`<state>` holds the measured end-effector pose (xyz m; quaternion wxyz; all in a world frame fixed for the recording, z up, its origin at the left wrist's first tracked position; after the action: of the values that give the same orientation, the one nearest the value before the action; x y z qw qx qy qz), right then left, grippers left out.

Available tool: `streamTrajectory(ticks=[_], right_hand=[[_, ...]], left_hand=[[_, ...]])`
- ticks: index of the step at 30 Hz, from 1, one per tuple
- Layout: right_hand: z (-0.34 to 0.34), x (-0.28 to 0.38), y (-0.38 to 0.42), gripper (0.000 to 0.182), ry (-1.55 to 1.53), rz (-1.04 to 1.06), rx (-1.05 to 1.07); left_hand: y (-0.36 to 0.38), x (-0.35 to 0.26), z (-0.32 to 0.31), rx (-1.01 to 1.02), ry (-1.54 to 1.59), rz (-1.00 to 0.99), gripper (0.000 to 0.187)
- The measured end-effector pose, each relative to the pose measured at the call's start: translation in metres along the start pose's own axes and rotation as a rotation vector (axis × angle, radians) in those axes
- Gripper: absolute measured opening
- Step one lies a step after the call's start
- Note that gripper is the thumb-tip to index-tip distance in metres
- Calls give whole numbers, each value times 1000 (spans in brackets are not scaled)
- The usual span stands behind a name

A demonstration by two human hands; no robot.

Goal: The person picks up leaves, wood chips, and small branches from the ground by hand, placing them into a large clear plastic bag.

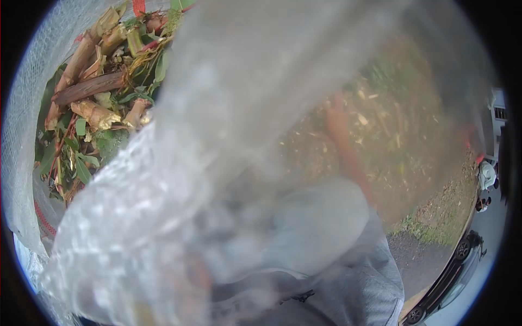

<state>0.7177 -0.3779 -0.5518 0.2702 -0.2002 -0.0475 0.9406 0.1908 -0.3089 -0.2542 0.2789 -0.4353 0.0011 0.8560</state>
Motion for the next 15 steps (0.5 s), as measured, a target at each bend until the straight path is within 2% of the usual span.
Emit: streamTrajectory(ticks=[1,3,5,7,9,10,12,13,15], right_hand=[[13,-2,-4,75,2,-20,12],[31,6,-2,82,2,8,175],[54,7,13,84,-166,-72,205],[65,6,47,81,-283,-154,135],[78,-1,93,77,-431,-267,109],[82,-10,122,77,-401,-309,115],[78,-32,172,72,-472,-518,85],[70,-45,192,72,-461,-544,77],[46,-90,250,69,-404,-787,88]], left_hand=[[-4,-2,-1,-11,33,32,11],[-17,-23,-7,31,-61,-119,11],[-17,-24,-13,92,-48,-167,11],[-18,-21,-7,-102,-54,-200,12],[-24,-34,-12,-71,-32,-139,9],[-18,-25,-11,-60,155,-49,15],[-23,-33,-15,-25,140,-107,15],[-27,-38,-15,-24,93,-147,15],[-33,-39,-18,2,104,-171,16]])
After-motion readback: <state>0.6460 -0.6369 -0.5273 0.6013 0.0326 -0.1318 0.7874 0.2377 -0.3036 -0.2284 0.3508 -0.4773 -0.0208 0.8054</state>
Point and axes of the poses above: each hand's wrist, its own y-axis away from the middle knuckle, its own z-axis out of the back of the hand, x = y × z, the point moved 7 cm from there along -y, towards the middle knuckle, and after that the axes turned 12 degrees about y, right-handed, at the moved point
